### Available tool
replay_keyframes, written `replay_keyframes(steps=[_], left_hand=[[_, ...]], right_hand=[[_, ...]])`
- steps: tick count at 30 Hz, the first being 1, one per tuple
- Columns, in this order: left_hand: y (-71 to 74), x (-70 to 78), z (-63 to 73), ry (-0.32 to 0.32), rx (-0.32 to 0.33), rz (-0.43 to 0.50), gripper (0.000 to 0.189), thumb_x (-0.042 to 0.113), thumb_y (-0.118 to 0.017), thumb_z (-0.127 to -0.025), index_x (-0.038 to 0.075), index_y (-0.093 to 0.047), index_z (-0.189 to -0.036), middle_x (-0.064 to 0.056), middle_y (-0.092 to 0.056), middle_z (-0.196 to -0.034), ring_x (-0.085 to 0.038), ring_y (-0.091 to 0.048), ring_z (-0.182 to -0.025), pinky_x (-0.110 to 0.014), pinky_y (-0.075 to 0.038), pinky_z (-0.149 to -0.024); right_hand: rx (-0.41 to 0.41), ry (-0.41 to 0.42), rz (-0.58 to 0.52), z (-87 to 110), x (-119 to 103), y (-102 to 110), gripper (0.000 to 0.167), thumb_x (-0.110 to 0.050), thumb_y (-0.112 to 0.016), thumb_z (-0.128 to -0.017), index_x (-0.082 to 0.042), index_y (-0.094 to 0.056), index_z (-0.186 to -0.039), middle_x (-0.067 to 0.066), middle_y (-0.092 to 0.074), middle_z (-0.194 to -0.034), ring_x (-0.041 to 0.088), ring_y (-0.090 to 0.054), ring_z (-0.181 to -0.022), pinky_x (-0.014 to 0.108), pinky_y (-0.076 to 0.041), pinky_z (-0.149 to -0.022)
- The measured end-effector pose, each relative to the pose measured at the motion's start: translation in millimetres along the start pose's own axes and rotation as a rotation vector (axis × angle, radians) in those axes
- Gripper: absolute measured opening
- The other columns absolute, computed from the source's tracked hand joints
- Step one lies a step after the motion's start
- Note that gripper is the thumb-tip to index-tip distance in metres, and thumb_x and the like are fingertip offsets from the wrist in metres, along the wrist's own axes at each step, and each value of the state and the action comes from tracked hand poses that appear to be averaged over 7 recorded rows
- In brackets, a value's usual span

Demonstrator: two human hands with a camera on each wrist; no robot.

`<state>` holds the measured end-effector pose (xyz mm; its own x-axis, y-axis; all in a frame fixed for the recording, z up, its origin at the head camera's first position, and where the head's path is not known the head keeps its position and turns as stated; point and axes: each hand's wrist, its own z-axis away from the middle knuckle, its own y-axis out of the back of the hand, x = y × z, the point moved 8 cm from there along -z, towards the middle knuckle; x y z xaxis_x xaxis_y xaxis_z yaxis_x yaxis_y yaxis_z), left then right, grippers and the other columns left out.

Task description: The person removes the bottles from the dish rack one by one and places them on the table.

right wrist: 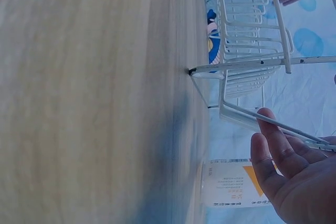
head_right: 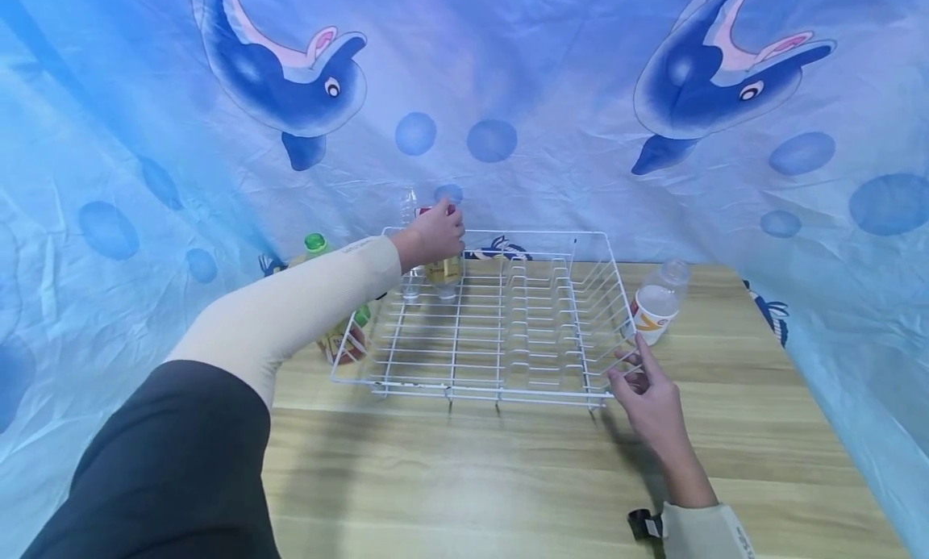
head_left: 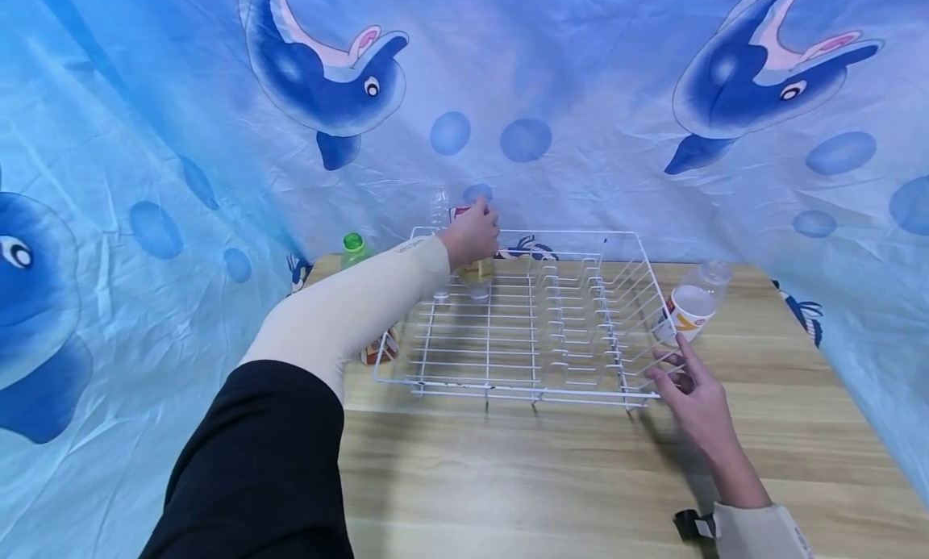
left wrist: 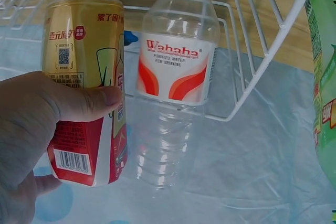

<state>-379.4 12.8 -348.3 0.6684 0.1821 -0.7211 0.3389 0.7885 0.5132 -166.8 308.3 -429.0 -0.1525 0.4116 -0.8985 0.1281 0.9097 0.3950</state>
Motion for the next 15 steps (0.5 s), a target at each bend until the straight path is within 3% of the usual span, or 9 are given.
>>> replay_keyframes(steps=[10, 15], left_hand=[[12.0, -5.3, 22.9, 0.046, 0.033, 0.042, 0.047, 0.022, -0.072, -0.095, 0.024, -0.058, -0.140, -0.007, -0.057, -0.142, -0.034, -0.047, -0.131, -0.062, -0.028, -0.110], [11.3, -5.1, 31.2, 0.062, 0.031, 0.084, 0.055, 0.026, -0.075, -0.092, 0.023, -0.055, -0.143, -0.007, -0.056, -0.143, -0.035, -0.046, -0.133, -0.064, -0.025, -0.112]], right_hand=[[0.002, -0.003, 0.020, 0.8, -1, 2, 0.072, -0.008, -0.062, -0.100, -0.002, -0.022, -0.160, -0.024, -0.059, -0.117, -0.004, -0.066, -0.093, 0.011, -0.052, -0.076], [-0.005, 0.003, 0.001, 1.1, -3, 0, 0.073, -0.005, -0.062, -0.099, -0.002, -0.022, -0.159, -0.025, -0.059, -0.116, -0.004, -0.066, -0.094, 0.010, -0.052, -0.078]])
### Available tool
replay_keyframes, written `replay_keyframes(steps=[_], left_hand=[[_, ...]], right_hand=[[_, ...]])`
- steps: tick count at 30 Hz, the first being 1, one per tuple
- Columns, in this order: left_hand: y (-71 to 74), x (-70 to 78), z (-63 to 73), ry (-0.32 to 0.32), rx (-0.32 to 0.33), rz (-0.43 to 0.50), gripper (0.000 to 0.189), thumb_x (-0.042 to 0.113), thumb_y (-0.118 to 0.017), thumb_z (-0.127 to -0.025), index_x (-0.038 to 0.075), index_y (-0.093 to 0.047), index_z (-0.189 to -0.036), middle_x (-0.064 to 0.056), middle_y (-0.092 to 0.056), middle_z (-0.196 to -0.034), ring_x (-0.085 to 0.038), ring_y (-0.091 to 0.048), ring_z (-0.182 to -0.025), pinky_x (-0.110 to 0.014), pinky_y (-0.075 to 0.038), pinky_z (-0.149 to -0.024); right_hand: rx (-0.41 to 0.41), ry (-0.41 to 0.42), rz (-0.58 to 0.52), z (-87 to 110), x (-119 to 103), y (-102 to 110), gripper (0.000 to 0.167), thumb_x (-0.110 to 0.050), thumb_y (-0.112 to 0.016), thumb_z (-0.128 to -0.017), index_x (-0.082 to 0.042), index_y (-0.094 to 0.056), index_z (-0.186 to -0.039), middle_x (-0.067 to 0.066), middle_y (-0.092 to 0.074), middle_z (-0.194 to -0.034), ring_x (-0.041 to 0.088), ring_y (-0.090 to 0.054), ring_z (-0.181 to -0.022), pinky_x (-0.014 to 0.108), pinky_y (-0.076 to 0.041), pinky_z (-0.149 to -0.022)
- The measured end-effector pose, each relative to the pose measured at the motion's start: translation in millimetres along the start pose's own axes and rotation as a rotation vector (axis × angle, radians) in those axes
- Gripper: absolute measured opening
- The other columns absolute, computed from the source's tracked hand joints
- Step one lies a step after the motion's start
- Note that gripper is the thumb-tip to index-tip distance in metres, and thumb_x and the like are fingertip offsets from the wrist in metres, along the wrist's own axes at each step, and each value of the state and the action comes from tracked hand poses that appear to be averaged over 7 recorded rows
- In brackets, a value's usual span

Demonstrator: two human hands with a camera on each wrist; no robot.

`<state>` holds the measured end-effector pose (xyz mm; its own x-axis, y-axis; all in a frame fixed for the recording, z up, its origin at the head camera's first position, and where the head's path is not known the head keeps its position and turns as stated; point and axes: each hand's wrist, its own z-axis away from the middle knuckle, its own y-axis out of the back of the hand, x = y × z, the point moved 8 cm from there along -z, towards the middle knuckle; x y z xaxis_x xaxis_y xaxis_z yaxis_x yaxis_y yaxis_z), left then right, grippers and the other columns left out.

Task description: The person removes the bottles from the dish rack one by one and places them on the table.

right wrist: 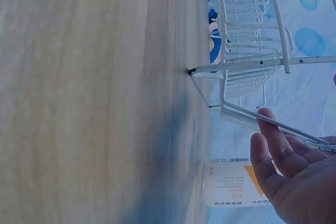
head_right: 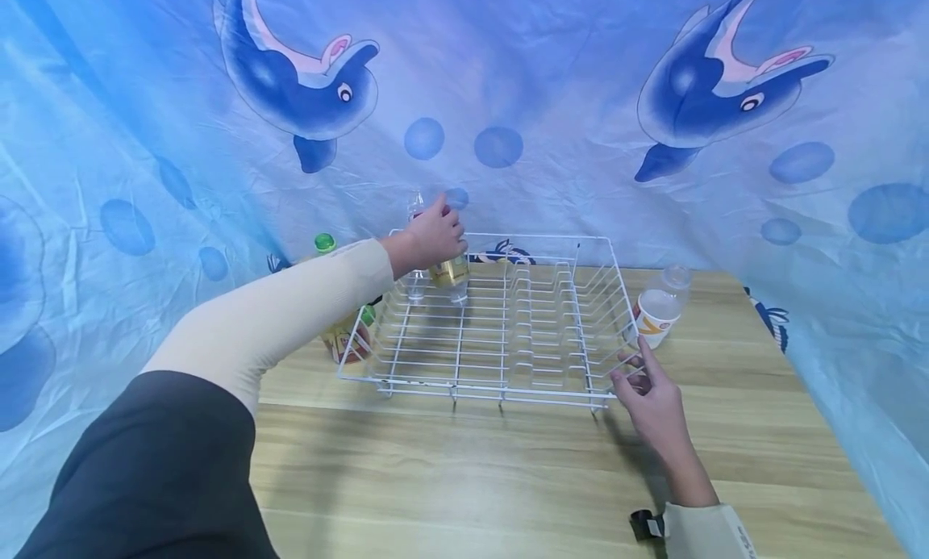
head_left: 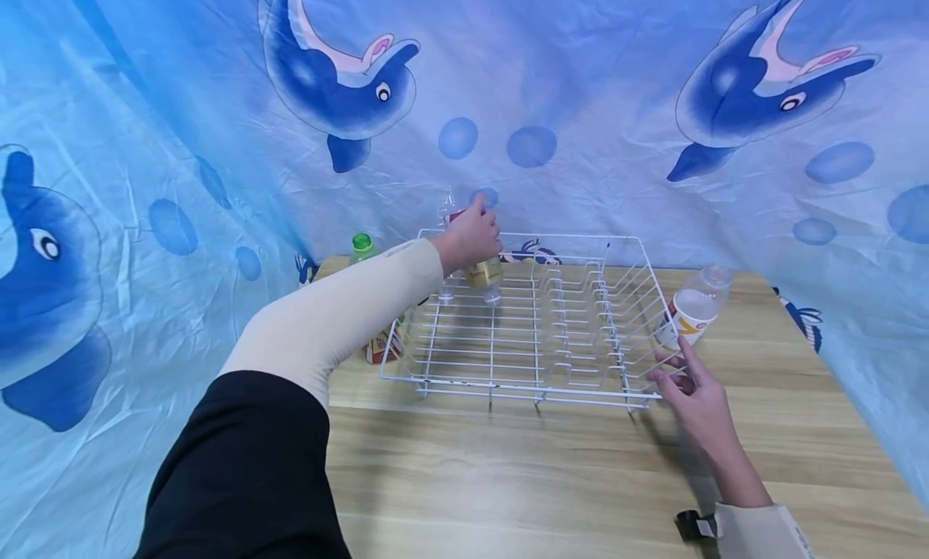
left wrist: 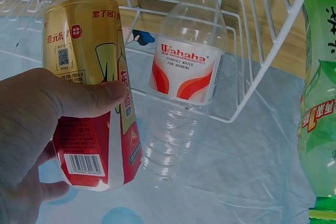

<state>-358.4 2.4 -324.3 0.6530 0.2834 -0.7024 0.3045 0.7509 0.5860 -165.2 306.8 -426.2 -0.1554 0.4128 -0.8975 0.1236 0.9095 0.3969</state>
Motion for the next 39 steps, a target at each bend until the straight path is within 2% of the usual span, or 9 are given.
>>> replay_keyframes(steps=[9, 14, 22, 28, 39], left_hand=[[1.6, 2.1, 8.8, 0.014, 0.025, 0.057, 0.070, 0.032, -0.083, -0.082, 0.021, -0.053, -0.144, -0.009, -0.056, -0.142, -0.035, -0.049, -0.131, -0.068, -0.021, -0.114], [2.8, 2.8, 11.5, 0.015, 0.043, 0.089, 0.068, 0.031, -0.080, -0.084, 0.018, -0.052, -0.144, -0.011, -0.057, -0.140, -0.035, -0.052, -0.126, -0.067, -0.023, -0.113], [5.9, 5.2, 13.7, 0.011, 0.067, 0.164, 0.064, 0.029, -0.077, -0.084, 0.017, -0.052, -0.142, -0.010, -0.061, -0.133, -0.034, -0.056, -0.118, -0.062, -0.032, -0.109], [9.3, 9.5, 15.9, 0.014, 0.091, 0.243, 0.058, 0.029, -0.075, -0.087, 0.017, -0.054, -0.140, -0.009, -0.063, -0.129, -0.032, -0.058, -0.115, -0.062, -0.035, -0.107], [10.1, 8.6, 15.5, 0.040, 0.131, 0.381, 0.063, 0.030, -0.082, -0.077, 0.017, -0.056, -0.133, -0.006, -0.065, -0.123, -0.031, -0.059, -0.111, -0.058, -0.037, -0.105]], right_hand=[[0.003, 0.015, -0.008, -1.2, -3, 0, 0.073, 0.000, -0.062, -0.097, 0.001, -0.023, -0.159, -0.028, -0.058, -0.115, -0.004, -0.066, -0.091, 0.010, -0.052, -0.074], [0.007, 0.026, -0.061, -1.0, -4, -1, 0.072, 0.006, -0.059, -0.096, 0.005, -0.022, -0.157, -0.028, -0.061, -0.113, -0.002, -0.068, -0.090, 0.009, -0.051, -0.074], [0.008, 0.007, 0.009, -0.6, -3, 0, 0.071, -0.003, -0.061, -0.098, 0.001, -0.024, -0.158, -0.030, -0.059, -0.112, -0.003, -0.067, -0.089, 0.011, -0.053, -0.073], [-0.004, 0.013, -0.001, -0.8, -3, -1, 0.072, -0.003, -0.062, -0.098, 0.002, -0.023, -0.158, -0.029, -0.059, -0.113, -0.002, -0.067, -0.090, 0.011, -0.052, -0.074], [-0.001, 0.005, 0.007, -2.2, -4, 0, 0.074, -0.002, -0.063, -0.097, 0.001, -0.023, -0.158, -0.029, -0.059, -0.113, -0.003, -0.067, -0.089, 0.011, -0.052, -0.073]])
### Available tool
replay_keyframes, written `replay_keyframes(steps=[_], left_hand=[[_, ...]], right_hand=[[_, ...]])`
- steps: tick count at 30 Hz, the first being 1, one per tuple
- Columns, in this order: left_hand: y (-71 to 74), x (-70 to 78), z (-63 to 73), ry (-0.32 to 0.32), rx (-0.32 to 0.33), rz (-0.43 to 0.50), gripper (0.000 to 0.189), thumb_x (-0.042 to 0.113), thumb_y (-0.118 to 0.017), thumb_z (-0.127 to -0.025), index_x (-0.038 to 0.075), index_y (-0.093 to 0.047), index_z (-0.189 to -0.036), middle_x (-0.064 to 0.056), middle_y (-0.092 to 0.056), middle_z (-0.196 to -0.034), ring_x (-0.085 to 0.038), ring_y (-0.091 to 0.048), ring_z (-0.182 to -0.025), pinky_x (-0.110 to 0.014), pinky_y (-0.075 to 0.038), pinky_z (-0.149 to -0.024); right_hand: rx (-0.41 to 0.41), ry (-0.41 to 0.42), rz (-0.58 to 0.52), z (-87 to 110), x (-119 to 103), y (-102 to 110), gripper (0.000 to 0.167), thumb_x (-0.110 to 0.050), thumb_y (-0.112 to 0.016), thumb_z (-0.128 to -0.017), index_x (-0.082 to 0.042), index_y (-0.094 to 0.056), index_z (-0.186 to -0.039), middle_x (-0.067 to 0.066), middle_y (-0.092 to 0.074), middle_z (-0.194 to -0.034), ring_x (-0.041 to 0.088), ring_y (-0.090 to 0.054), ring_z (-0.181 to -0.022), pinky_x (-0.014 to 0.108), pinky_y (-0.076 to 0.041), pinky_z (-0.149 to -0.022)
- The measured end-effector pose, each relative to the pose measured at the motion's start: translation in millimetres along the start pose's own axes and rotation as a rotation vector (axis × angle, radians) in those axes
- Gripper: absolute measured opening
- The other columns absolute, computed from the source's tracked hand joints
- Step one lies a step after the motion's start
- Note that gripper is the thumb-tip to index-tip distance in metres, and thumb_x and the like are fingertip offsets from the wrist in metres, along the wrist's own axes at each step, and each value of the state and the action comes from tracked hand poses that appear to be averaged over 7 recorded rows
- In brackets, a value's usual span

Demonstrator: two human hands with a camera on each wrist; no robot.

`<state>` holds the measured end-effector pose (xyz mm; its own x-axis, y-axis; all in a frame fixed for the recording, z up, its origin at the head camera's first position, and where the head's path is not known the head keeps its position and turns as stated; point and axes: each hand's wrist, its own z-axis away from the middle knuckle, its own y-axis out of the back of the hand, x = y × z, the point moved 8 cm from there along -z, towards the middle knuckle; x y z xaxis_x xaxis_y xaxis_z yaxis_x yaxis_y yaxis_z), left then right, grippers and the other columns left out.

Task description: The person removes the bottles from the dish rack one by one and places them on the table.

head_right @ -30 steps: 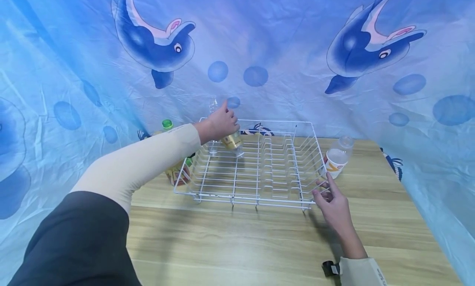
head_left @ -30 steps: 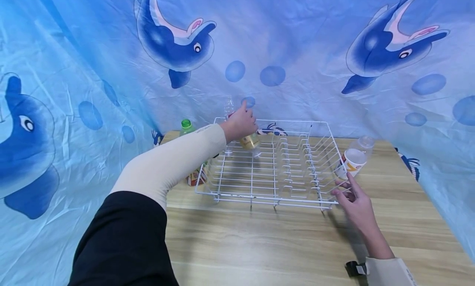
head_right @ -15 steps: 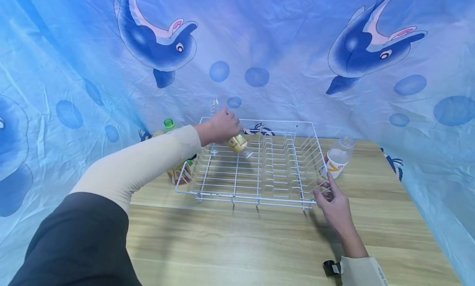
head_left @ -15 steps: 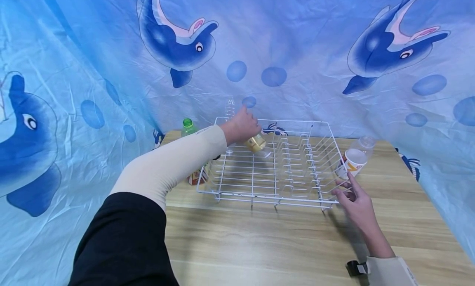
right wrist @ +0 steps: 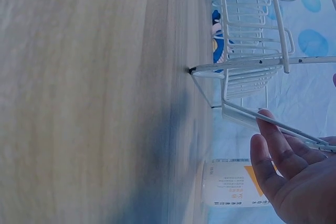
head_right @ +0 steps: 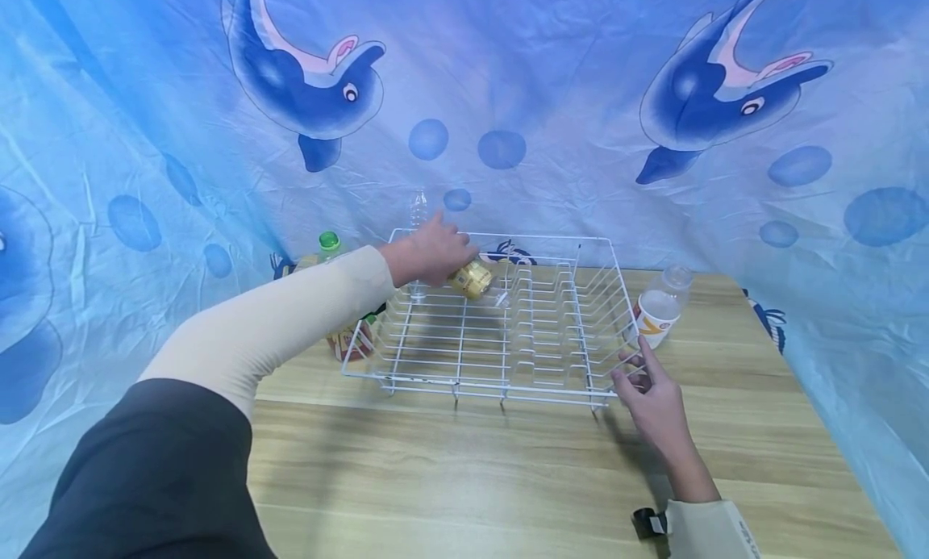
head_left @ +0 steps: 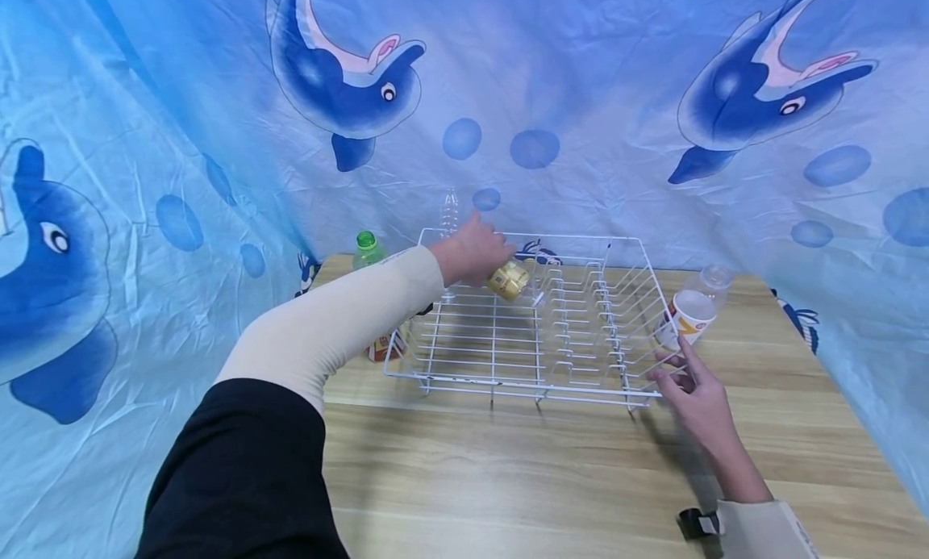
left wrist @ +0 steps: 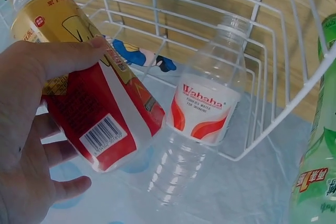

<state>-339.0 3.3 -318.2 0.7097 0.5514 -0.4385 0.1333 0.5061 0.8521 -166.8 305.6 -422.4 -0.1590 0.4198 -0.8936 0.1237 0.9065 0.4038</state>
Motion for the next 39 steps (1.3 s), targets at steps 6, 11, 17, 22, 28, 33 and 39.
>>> replay_keyframes(steps=[6, 11, 17, 22, 28, 33, 39], left_hand=[[-5.9, -2.3, 3.4, 0.010, 0.029, 0.072, 0.063, 0.029, -0.083, -0.076, 0.017, -0.055, -0.131, -0.004, -0.065, -0.119, -0.029, -0.060, -0.107, -0.057, -0.037, -0.104], [-12.7, 0.6, 5.3, 0.002, 0.026, 0.097, 0.065, 0.033, -0.081, -0.079, 0.015, -0.052, -0.134, -0.006, -0.065, -0.119, -0.028, -0.061, -0.107, -0.058, -0.037, -0.105], [-17.9, 3.6, 4.1, 0.008, 0.036, 0.118, 0.067, 0.036, -0.082, -0.078, 0.014, -0.051, -0.133, -0.007, -0.064, -0.119, -0.028, -0.061, -0.108, -0.057, -0.040, -0.101], [-21.6, 4.1, 3.1, 0.017, 0.034, 0.109, 0.066, 0.035, -0.081, -0.078, 0.013, -0.051, -0.133, -0.007, -0.065, -0.117, -0.028, -0.062, -0.106, -0.057, -0.041, -0.101], [-23.3, 6.7, 3.0, 0.017, 0.041, 0.142, 0.065, 0.040, -0.078, -0.080, 0.012, -0.051, -0.131, -0.007, -0.065, -0.113, -0.028, -0.062, -0.102, -0.055, -0.044, -0.097], [-24.9, 8.8, 3.5, 0.021, 0.044, 0.186, 0.068, 0.044, -0.077, -0.082, 0.011, -0.049, -0.135, -0.006, -0.064, -0.112, -0.026, -0.062, -0.098, -0.048, -0.050, -0.089], [-26.2, 10.5, 4.5, 0.033, 0.042, 0.196, 0.069, 0.044, -0.077, -0.082, 0.011, -0.048, -0.136, -0.005, -0.062, -0.111, -0.024, -0.061, -0.096, -0.043, -0.051, -0.082]], right_hand=[[-0.006, -0.001, 0.032, -1.9, -3, 0, 0.074, -0.003, -0.064, -0.097, 0.000, -0.023, -0.159, -0.029, -0.058, -0.114, -0.004, -0.066, -0.091, 0.009, -0.051, -0.074], [-0.008, -0.010, 0.081, -1.2, -3, 1, 0.074, -0.010, -0.065, -0.099, -0.002, -0.023, -0.159, -0.018, -0.062, -0.119, -0.002, -0.066, -0.093, 0.009, -0.051, -0.076], [-0.004, -0.025, 0.120, 0.7, -2, 1, 0.075, -0.014, -0.066, -0.099, -0.002, -0.024, -0.159, -0.013, -0.063, -0.119, -0.009, -0.062, -0.091, 0.009, -0.050, -0.075], [-0.005, -0.024, 0.122, 0.3, -5, 1, 0.074, -0.011, -0.065, -0.098, -0.003, -0.024, -0.159, -0.011, -0.064, -0.120, -0.009, -0.061, -0.089, 0.008, -0.050, -0.075], [-0.014, -0.031, 0.174, 0.9, -3, 2, 0.072, -0.016, -0.063, -0.100, -0.002, -0.025, -0.159, 0.027, -0.059, -0.131, -0.015, -0.057, -0.091, 0.006, -0.047, -0.075], [0.036, -0.019, 0.216, 0.4, -7, 8, 0.061, -0.019, -0.060, -0.101, 0.002, -0.037, -0.154, 0.029, -0.059, -0.130, -0.020, -0.052, -0.090, 0.003, -0.043, -0.078], [0.069, 0.008, 0.253, -1.5, -18, 13, 0.058, -0.020, -0.062, -0.099, 0.001, -0.044, -0.150, 0.032, -0.054, -0.136, 0.014, -0.063, -0.107, 0.001, -0.037, -0.083]])
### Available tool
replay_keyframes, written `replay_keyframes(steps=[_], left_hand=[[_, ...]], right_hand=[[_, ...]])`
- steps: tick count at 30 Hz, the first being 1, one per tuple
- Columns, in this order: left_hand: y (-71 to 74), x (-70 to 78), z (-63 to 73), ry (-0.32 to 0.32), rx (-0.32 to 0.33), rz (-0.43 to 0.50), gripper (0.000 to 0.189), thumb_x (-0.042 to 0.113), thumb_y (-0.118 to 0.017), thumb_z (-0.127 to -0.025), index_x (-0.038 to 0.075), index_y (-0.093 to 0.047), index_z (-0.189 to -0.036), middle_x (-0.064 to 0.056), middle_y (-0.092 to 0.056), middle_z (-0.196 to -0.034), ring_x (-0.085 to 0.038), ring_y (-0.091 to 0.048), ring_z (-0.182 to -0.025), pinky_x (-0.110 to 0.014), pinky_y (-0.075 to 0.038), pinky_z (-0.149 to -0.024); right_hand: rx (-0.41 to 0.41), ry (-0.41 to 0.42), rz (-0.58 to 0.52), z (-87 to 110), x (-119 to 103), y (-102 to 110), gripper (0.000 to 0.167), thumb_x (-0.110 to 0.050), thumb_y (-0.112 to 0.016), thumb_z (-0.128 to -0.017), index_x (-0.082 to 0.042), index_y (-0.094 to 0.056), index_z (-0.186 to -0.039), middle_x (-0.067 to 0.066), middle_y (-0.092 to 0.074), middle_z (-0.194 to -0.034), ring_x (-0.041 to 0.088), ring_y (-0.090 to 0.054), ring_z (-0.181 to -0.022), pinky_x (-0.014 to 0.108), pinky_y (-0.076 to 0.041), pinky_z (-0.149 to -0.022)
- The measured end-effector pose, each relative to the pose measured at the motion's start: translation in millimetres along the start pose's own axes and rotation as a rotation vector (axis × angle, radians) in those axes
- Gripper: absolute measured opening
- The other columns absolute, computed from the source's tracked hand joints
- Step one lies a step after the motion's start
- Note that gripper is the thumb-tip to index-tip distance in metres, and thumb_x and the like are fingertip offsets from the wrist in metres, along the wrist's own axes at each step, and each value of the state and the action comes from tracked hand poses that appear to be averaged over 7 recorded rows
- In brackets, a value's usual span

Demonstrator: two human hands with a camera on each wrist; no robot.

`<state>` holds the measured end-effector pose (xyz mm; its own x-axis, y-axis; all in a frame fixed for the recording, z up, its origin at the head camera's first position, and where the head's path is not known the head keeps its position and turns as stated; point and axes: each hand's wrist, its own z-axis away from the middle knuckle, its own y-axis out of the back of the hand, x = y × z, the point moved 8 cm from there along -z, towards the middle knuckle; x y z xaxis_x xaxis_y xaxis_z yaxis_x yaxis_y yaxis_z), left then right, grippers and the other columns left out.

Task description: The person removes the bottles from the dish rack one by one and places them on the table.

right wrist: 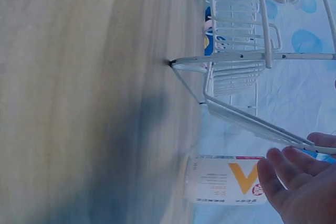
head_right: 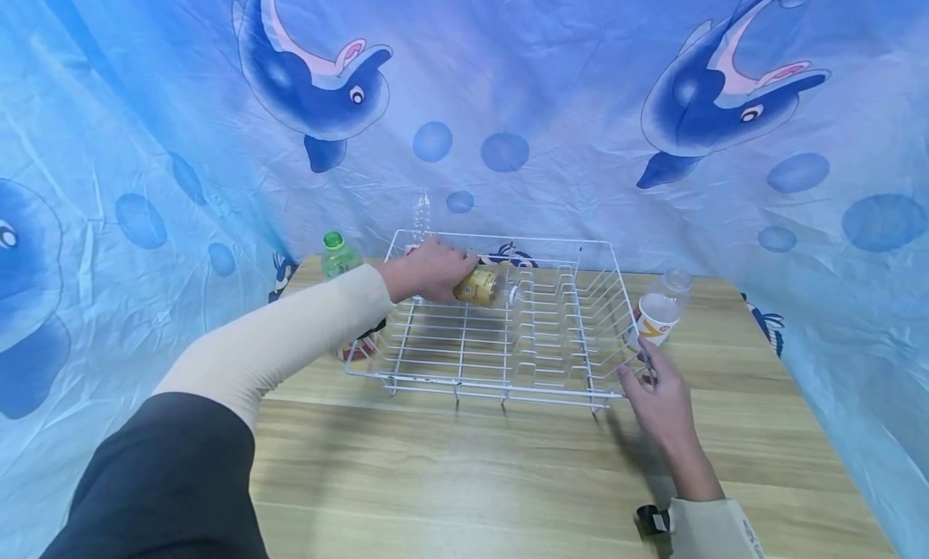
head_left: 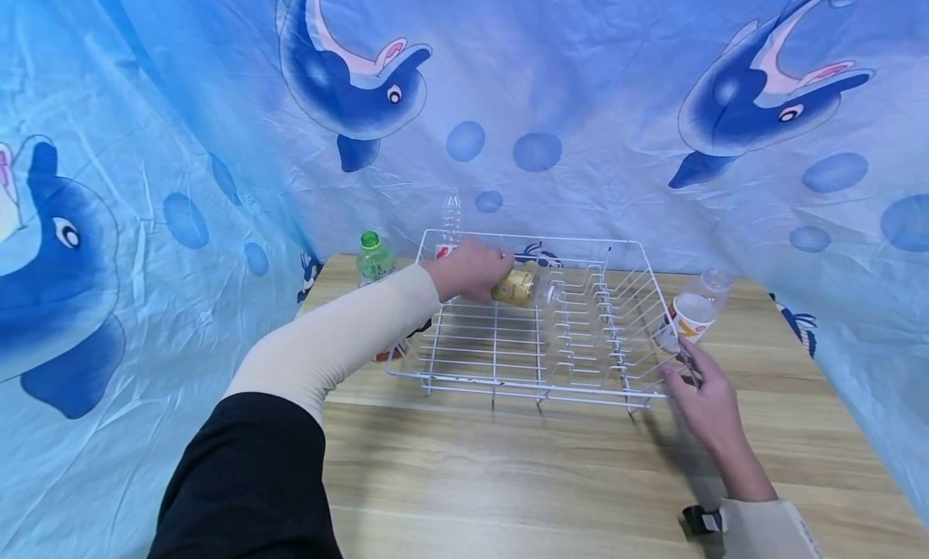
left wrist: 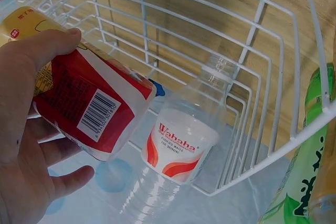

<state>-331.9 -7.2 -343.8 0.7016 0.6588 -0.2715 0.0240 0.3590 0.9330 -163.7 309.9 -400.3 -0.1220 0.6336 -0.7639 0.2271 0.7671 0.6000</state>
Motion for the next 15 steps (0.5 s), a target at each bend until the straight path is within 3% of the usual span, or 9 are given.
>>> replay_keyframes(steps=[2, 4, 7, 9, 15], left_hand=[[-0.7, 0.0, 1.0, 0.002, -0.004, 0.005, 0.070, 0.046, -0.076, -0.082, 0.012, -0.048, -0.136, -0.004, -0.062, -0.111, -0.023, -0.060, -0.097, -0.044, -0.050, -0.084], [-1.1, -0.4, 1.8, -0.003, 0.003, 0.021, 0.069, 0.046, -0.077, -0.081, 0.012, -0.049, -0.134, -0.004, -0.062, -0.110, -0.023, -0.060, -0.096, -0.044, -0.050, -0.083], [-2.9, -1.8, 2.7, 0.002, 0.004, 0.067, 0.069, 0.047, -0.079, -0.080, 0.012, -0.049, -0.133, -0.004, -0.062, -0.110, -0.023, -0.060, -0.096, -0.043, -0.051, -0.083], [-4.0, -2.8, 3.2, 0.011, 0.006, 0.104, 0.070, 0.047, -0.079, -0.080, 0.012, -0.049, -0.133, -0.003, -0.062, -0.111, -0.021, -0.060, -0.096, -0.042, -0.052, -0.083], [-7.3, -1.0, 4.4, 0.024, -0.004, 0.199, 0.074, 0.047, -0.079, -0.081, 0.011, -0.046, -0.136, -0.003, -0.062, -0.111, -0.019, -0.060, -0.096, -0.036, -0.053, -0.083]], right_hand=[[-0.001, 0.008, 0.012, -1.1, -3, 2, 0.058, -0.020, -0.063, -0.099, 0.000, -0.044, -0.150, 0.031, -0.049, -0.142, 0.035, -0.059, -0.117, 0.001, -0.034, -0.084], [-0.015, 0.012, 0.018, -2.7, -5, 3, 0.060, -0.022, -0.062, -0.100, -0.001, -0.042, -0.152, 0.030, -0.044, -0.148, 0.049, -0.048, -0.128, 0.012, -0.041, -0.096], [-0.033, 0.016, 0.033, -5.4, -9, 4, 0.062, -0.023, -0.062, -0.100, -0.001, -0.040, -0.153, 0.030, -0.039, -0.151, 0.053, -0.040, -0.133, 0.046, -0.045, -0.107], [-0.042, 0.012, 0.040, -7.6, -12, 4, 0.063, -0.024, -0.063, -0.100, -0.001, -0.039, -0.153, 0.031, -0.038, -0.152, 0.055, -0.038, -0.134, 0.069, -0.037, -0.103], [-0.038, 0.030, 0.060, -13.7, -22, 8, 0.065, -0.027, -0.066, -0.098, -0.002, -0.041, -0.152, 0.032, -0.039, -0.151, 0.057, -0.035, -0.135, 0.072, -0.027, -0.107]])
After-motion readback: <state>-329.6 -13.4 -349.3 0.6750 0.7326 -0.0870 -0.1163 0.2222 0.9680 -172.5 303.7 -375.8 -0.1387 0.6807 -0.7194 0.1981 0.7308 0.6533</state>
